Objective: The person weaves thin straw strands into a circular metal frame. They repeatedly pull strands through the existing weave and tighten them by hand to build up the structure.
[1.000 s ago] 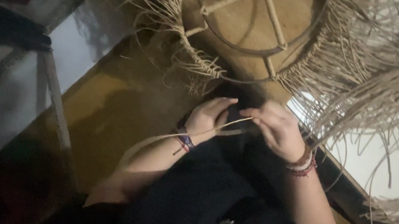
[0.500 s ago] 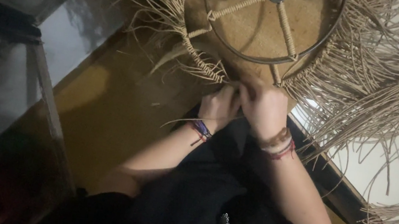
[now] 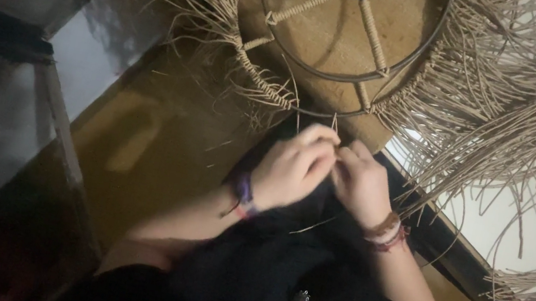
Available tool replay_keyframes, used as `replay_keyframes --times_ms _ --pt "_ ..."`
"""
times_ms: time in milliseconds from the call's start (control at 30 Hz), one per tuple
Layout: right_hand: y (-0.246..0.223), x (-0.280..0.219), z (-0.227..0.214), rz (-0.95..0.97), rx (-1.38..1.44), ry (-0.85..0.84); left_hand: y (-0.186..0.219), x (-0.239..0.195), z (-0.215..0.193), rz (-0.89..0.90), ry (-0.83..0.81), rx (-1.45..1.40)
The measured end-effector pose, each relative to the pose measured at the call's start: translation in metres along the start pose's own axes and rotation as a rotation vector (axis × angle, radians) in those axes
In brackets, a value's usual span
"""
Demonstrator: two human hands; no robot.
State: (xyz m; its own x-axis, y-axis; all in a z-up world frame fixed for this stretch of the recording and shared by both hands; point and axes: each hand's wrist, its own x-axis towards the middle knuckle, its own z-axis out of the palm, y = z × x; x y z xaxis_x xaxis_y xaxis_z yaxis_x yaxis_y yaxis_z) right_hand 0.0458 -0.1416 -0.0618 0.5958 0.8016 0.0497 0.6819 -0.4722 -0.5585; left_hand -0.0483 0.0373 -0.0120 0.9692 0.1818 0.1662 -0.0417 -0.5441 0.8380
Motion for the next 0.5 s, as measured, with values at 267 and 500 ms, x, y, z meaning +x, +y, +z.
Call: replay_keyframes --times_ms 267,500 --pt "-0.019 0.014 0.006 -0.103 -0.181 0.548 -0.037 0.071 0.010 -0.301 -0.104 0.098" --pt "-0.014 0.016 -0.009 0.042 0.325 0.190 -0.043 0.054 -0.030 -0.459 -0.099 -1.248"
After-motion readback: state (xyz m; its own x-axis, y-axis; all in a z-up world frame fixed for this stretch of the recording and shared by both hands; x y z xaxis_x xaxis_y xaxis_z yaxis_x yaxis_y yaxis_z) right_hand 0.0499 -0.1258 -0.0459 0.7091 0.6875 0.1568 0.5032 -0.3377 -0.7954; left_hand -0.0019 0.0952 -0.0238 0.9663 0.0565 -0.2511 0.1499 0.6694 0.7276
